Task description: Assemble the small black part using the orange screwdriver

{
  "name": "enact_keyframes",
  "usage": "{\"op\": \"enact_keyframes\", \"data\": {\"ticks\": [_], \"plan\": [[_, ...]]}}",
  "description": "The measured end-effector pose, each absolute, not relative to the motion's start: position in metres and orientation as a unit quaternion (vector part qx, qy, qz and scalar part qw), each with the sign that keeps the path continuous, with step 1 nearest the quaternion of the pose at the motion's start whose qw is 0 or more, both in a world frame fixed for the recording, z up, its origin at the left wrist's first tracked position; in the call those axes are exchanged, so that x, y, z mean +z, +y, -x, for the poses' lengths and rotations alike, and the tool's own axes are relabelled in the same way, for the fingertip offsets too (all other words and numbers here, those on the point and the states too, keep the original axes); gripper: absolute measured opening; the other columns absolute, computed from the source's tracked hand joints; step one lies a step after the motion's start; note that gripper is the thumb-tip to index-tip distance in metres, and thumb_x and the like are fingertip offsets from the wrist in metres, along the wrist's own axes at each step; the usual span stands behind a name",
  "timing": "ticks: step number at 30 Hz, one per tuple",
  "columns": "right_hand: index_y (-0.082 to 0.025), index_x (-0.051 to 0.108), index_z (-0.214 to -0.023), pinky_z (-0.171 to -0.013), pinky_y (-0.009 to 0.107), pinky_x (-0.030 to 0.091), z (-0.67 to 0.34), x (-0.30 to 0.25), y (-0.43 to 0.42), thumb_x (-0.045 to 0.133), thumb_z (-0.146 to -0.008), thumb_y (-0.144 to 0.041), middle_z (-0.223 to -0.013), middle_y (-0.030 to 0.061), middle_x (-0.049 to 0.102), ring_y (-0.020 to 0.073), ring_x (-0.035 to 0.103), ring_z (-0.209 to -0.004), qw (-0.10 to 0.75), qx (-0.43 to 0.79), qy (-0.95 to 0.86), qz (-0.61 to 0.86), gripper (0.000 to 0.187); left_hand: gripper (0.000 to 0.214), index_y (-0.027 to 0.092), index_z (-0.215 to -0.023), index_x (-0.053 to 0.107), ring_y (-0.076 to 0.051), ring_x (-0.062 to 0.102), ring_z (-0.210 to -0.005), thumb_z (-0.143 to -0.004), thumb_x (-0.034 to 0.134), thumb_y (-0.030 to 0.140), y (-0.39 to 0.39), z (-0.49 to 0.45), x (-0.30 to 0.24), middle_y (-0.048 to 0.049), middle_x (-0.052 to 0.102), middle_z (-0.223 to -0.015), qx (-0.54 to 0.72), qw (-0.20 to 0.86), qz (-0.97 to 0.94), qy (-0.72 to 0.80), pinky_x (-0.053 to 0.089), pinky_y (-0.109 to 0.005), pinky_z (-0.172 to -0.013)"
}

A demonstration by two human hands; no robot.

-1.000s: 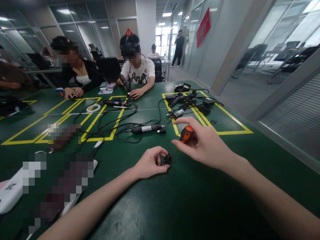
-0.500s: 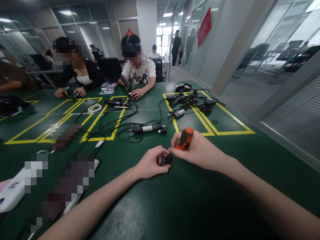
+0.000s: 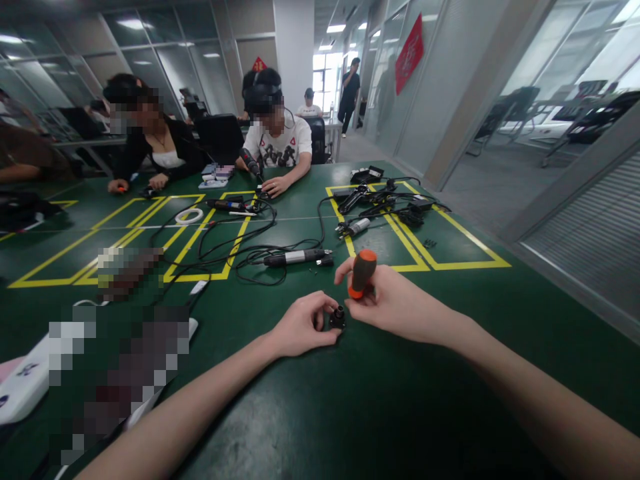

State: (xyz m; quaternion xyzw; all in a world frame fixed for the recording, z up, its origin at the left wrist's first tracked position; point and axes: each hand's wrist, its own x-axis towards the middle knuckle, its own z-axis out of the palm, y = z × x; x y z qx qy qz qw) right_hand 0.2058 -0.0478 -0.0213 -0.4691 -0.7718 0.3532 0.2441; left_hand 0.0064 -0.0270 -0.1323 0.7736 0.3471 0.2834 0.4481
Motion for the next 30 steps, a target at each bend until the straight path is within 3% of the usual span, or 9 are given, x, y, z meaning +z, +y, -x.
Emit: {"op": "enact_keyframes", "data": {"ticks": [5,9,17,23,30], "plan": [[-0.019,0.06,-0.086,-0.059,0.026,0.04,-0.2055,-0.0248,-0.0458,0.061,-0.084,-0.023,-0.068,-0.0035,0.056,0.012,0.048,-0.057,0.255,0.331,-0.783,0.46,0.004,0.025,0.016,-0.095,0.062,-0.005,0.049,-0.057,-0.075,0.074,0.026,-0.0265,-0.0068,-0.1329,0.0051,0.055,-0.078,0.284,0.442,-0.776,0.349,0.04,-0.018,-0.053],[-0.018,0.063,-0.087,-0.06,0.026,0.041,-0.2066,-0.0242,-0.0453,0.058,-0.084,-0.018,-0.071,-0.0018,0.06,0.0125,0.051,-0.059,0.254,0.325,-0.792,0.45,0.006,0.027,0.016,-0.098,0.063,-0.005,0.049,-0.057,-0.075,0.074,0.025,-0.026,-0.0061,-0.1337,0.0043,0.056,-0.082,0.281,0.439,-0.778,0.35,0.04,-0.018,-0.053],[-0.018,0.061,-0.097,-0.053,0.023,0.036,-0.2056,-0.0228,-0.0478,0.06,-0.075,-0.011,-0.062,-0.0083,0.048,0.0105,0.044,-0.052,0.239,0.345,-0.775,0.473,0.024,0.03,0.015,-0.103,0.065,-0.006,0.05,-0.057,-0.076,0.074,0.025,-0.0264,-0.0062,-0.1328,0.0044,0.056,-0.079,0.282,0.445,-0.776,0.348,0.041,-0.018,-0.053],[-0.018,0.062,-0.084,-0.055,0.025,0.037,-0.2047,-0.0256,-0.046,0.06,-0.083,-0.022,-0.067,-0.0028,0.058,0.0121,0.049,-0.057,0.262,0.308,-0.783,0.472,0.005,0.026,0.016,-0.097,0.063,-0.006,0.049,-0.056,-0.075,0.074,0.024,-0.0267,-0.0069,-0.133,0.0048,0.056,-0.079,0.285,0.441,-0.777,0.346,0.04,-0.018,-0.053],[-0.019,0.062,-0.088,-0.055,0.024,0.038,-0.2051,-0.0214,-0.0478,0.059,-0.074,-0.013,-0.063,-0.0061,0.053,0.0112,0.047,-0.054,0.253,0.335,-0.776,0.47,0.015,0.029,0.015,-0.101,0.065,-0.006,0.049,-0.056,-0.075,0.074,0.024,-0.0269,-0.0065,-0.1303,0.0057,0.055,-0.075,0.279,0.438,-0.779,0.352,0.04,-0.019,-0.054]]}}
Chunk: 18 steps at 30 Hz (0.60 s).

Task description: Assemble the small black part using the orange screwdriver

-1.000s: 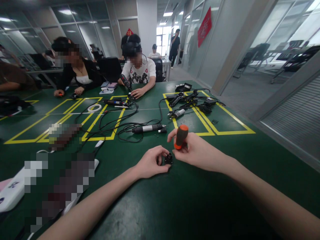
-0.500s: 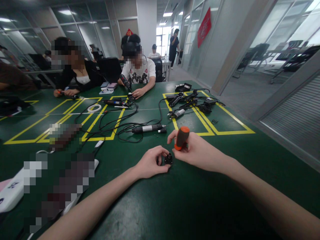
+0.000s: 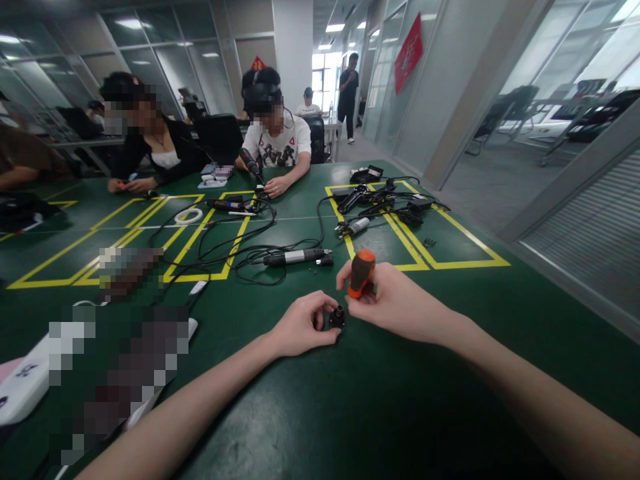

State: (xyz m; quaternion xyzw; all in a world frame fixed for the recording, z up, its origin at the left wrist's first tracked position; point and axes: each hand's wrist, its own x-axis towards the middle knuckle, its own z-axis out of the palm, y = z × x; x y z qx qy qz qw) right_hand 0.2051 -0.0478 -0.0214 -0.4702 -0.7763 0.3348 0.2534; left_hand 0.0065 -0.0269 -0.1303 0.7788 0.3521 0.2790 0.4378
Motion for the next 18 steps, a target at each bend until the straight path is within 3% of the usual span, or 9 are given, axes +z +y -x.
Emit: {"op": "enact_keyframes", "data": {"ticks": [3,9,18], "plan": [[-0.019,0.061,-0.091,-0.052,0.023,0.036,-0.2048,-0.0215,-0.0487,0.06,-0.072,-0.014,-0.06,-0.0081,0.049,0.0107,0.043,-0.052,0.247,0.336,-0.771,0.482,0.02,0.03,0.016,-0.103,0.065,-0.006,0.05,-0.057,-0.076,0.074,0.025,-0.0272,-0.0062,-0.13,0.0053,0.055,-0.075,0.273,0.44,-0.777,0.357,0.04,-0.019,-0.054],[-0.019,0.06,-0.087,-0.056,0.025,0.038,-0.2057,-0.0218,-0.0481,0.061,-0.076,-0.019,-0.062,-0.006,0.053,0.0114,0.046,-0.055,0.262,0.335,-0.771,0.474,0.011,0.027,0.016,-0.098,0.064,-0.006,0.05,-0.057,-0.076,0.074,0.027,-0.0274,-0.0065,-0.1298,0.0046,0.055,-0.078,0.275,0.44,-0.777,0.356,0.04,-0.018,-0.053],[-0.02,0.06,-0.093,-0.053,0.024,0.034,-0.2056,-0.0223,-0.0488,0.061,-0.073,-0.014,-0.06,-0.0088,0.044,0.0115,0.042,-0.054,0.243,0.337,-0.772,0.481,0.022,0.029,0.015,-0.102,0.065,-0.006,0.05,-0.057,-0.076,0.074,0.024,-0.0273,-0.006,-0.1295,0.0057,0.054,-0.075,0.276,0.444,-0.777,0.352,0.04,-0.019,-0.054]]}}
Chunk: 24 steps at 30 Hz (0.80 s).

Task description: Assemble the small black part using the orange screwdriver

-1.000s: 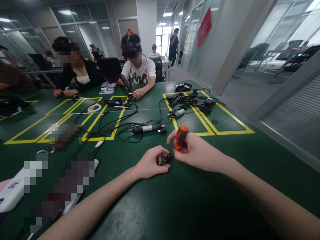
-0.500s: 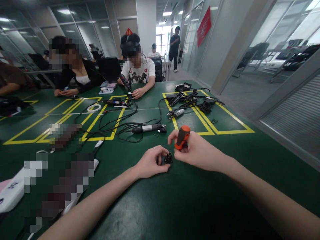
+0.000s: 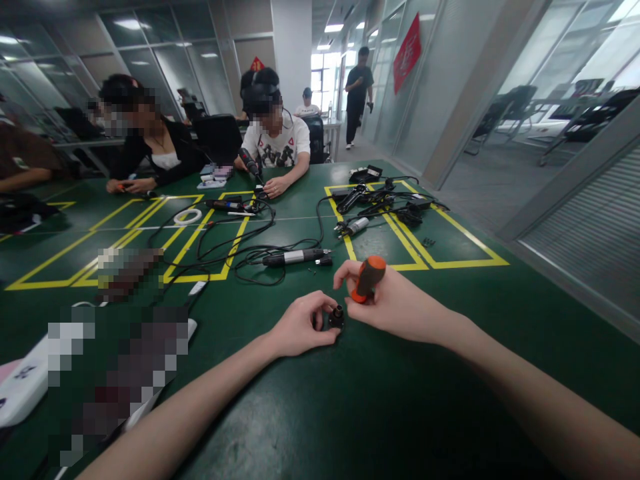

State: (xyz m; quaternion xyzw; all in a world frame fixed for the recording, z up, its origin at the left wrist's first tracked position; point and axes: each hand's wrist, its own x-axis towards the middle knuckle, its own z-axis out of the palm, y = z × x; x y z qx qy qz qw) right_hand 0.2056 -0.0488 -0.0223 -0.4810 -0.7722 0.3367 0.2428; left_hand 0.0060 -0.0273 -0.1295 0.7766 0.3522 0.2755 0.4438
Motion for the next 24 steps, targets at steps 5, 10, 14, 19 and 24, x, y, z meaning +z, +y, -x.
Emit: {"op": "enact_keyframes", "data": {"ticks": [5,10,14,19,24], "plan": [[-0.021,0.059,-0.087,-0.057,0.025,0.035,-0.2053,-0.0234,-0.0489,0.06,-0.078,-0.017,-0.061,-0.0078,0.046,0.0122,0.045,-0.056,0.245,0.322,-0.775,0.486,0.01,0.029,0.015,-0.102,0.065,-0.005,0.049,-0.056,-0.077,0.074,0.025,-0.0269,-0.0062,-0.1302,0.0046,0.056,-0.08,0.277,0.437,-0.78,0.353,0.041,-0.019,-0.054],[-0.02,0.061,-0.09,-0.056,0.025,0.036,-0.206,-0.0208,-0.0482,0.06,-0.075,-0.015,-0.059,-0.0085,0.046,0.0117,0.042,-0.054,0.246,0.339,-0.769,0.483,0.016,0.03,0.015,-0.104,0.066,-0.006,0.051,-0.058,-0.077,0.074,0.025,-0.0276,-0.006,-0.1286,0.0037,0.057,-0.081,0.275,0.444,-0.777,0.352,0.041,-0.019,-0.054],[-0.019,0.061,-0.093,-0.054,0.025,0.035,-0.2054,-0.0201,-0.0484,0.061,-0.074,-0.017,-0.06,-0.0087,0.047,0.0113,0.042,-0.054,0.253,0.351,-0.762,0.483,0.019,0.029,0.015,-0.103,0.066,-0.006,0.051,-0.057,-0.077,0.074,0.025,-0.0277,-0.0057,-0.1277,0.0042,0.057,-0.079,0.274,0.441,-0.778,0.355,0.04,-0.018,-0.053],[-0.02,0.06,-0.09,-0.053,0.025,0.036,-0.2057,-0.0212,-0.0479,0.059,-0.078,-0.019,-0.059,-0.0082,0.047,0.0115,0.043,-0.053,0.252,0.343,-0.768,0.479,0.012,0.028,0.016,-0.101,0.065,-0.006,0.05,-0.057,-0.076,0.074,0.025,-0.0271,-0.0058,-0.1297,0.0042,0.057,-0.079,0.274,0.442,-0.777,0.355,0.04,-0.018,-0.052],[-0.02,0.061,-0.088,-0.054,0.024,0.036,-0.2064,-0.0204,-0.0481,0.058,-0.076,-0.014,-0.061,-0.0076,0.049,0.0109,0.044,-0.054,0.248,0.34,-0.773,0.474,0.014,0.03,0.016,-0.103,0.065,-0.006,0.052,-0.058,-0.076,0.074,0.027,-0.0266,-0.0056,-0.1311,0.0031,0.058,-0.083,0.273,0.441,-0.778,0.355,0.042,-0.018,-0.052]]}}
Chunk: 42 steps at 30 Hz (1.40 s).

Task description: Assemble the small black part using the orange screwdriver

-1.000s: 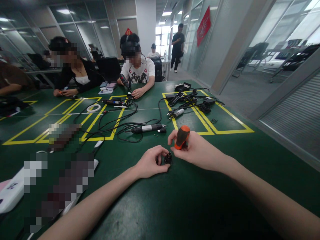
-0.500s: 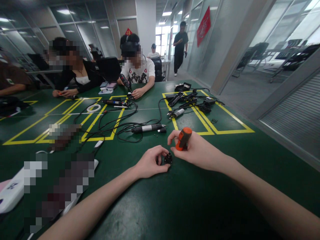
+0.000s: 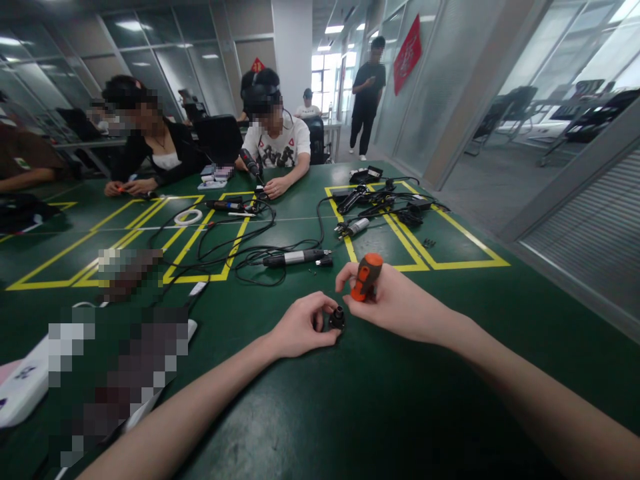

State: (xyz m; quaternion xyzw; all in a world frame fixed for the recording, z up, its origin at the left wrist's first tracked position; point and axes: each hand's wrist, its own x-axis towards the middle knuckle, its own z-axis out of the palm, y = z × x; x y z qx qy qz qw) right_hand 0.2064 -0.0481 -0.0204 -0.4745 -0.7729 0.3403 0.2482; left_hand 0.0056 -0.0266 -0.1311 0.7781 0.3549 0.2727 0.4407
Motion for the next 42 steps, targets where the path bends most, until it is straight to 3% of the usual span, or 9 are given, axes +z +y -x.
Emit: {"op": "enact_keyframes", "data": {"ticks": [5,11,17,20,26,31,36,42], "plan": [[-0.019,0.063,-0.092,-0.053,0.023,0.038,-0.205,-0.02,-0.048,0.06,-0.074,-0.013,-0.062,-0.0069,0.052,0.0109,0.046,-0.054,0.235,0.354,-0.769,0.477,0.019,0.031,0.015,-0.103,0.066,-0.006,0.051,-0.058,-0.075,0.075,0.025,-0.027,-0.005,-0.131,0.0033,0.058,-0.081,0.276,0.438,-0.779,0.354,0.042,-0.018,-0.053],[-0.019,0.06,-0.078,-0.059,0.025,0.042,-0.205,-0.022,-0.046,0.058,-0.073,-0.012,-0.069,-0.003,0.06,0.0124,0.052,-0.061,0.243,0.349,-0.778,0.463,0.009,0.029,0.016,-0.101,0.065,-0.007,0.053,-0.06,-0.075,0.075,0.024,-0.027,-0.006,-0.131,0.0028,0.059,-0.083,0.271,0.439,-0.777,0.359,0.042,-0.018,-0.053],[-0.02,0.061,-0.087,-0.055,0.023,0.038,-0.206,-0.02,-0.048,0.058,-0.072,-0.011,-0.065,-0.0057,0.054,0.0114,0.048,-0.057,0.227,0.346,-0.782,0.467,0.018,0.038,0.016,-0.097,0.065,-0.007,0.049,-0.057,-0.07,0.084,0.034,-0.027,-0.006,-0.13,0.0054,0.057,-0.074,0.269,0.459,-0.76,0.373,0.039,-0.019,-0.052],[-0.02,0.06,-0.084,-0.055,0.024,0.037,-0.205,-0.018,-0.05,0.059,-0.074,-0.012,-0.065,-0.0059,0.054,0.0112,0.047,-0.057,0.214,0.336,-0.79,0.465,0.013,0.043,0.016,-0.094,0.064,-0.007,0.048,-0.058,-0.067,0.089,0.039,-0.027,-0.006,-0.129,0.0053,0.057,-0.073,0.27,0.463,-0.758,0.372,0.039,-0.019,-0.053],[-0.021,0.059,-0.082,-0.059,0.026,0.04,-0.205,-0.018,-0.052,0.06,-0.085,-0.023,-0.065,-0.0048,0.054,0.0124,0.049,-0.058,0.224,0.328,-0.789,0.469,0.004,0.05,0.013,-0.119,0.065,-0.009,0.056,-0.058,-0.074,0.08,0.028,-0.018,0.001,-0.127,0.005,0.063,-0.067,0.225,0.556,-0.73,0.328,0.043,-0.02,-0.056],[-0.02,0.062,-0.085,-0.06,0.026,0.041,-0.206,-0.018,-0.05,0.06,-0.08,-0.016,-0.067,-0.0043,0.056,0.0126,0.05,-0.059,0.218,0.326,-0.789,0.473,0.007,0.044,0.013,-0.112,0.069,-0.009,0.064,-0.066,-0.073,0.082,0.027,-0.013,0.003,-0.125,-0.002,0.072,-0.086,0.217,0.616,-0.686,0.32,0.049,-0.022,-0.065],[-0.021,0.061,-0.084,-0.056,0.025,0.037,-0.205,-0.019,-0.05,0.059,-0.077,-0.014,-0.062,-0.0066,0.05,0.0119,0.045,-0.056,0.204,0.328,-0.787,0.482,0.01,0.046,0.012,-0.113,0.069,-0.01,0.065,-0.066,-0.071,0.083,0.025,-0.013,0.003,-0.127,-0.003,0.073,-0.086,0.223,0.626,-0.678,0.314,0.051,-0.023,-0.065],[-0.021,0.061,-0.083,-0.06,0.026,0.039,-0.205,-0.019,-0.05,0.059,-0.081,-0.02,-0.066,-0.0048,0.055,0.0128,0.049,-0.06,0.204,0.329,-0.78,0.492,0.003,0.049,0.014,-0.111,0.07,-0.009,0.063,-0.066,-0.068,0.088,0.029,-0.014,0.002,-0.128,-0.0009,0.07,-0.086,0.23,0.609,-0.689,0.319,0.048,-0.02,-0.062]]}}
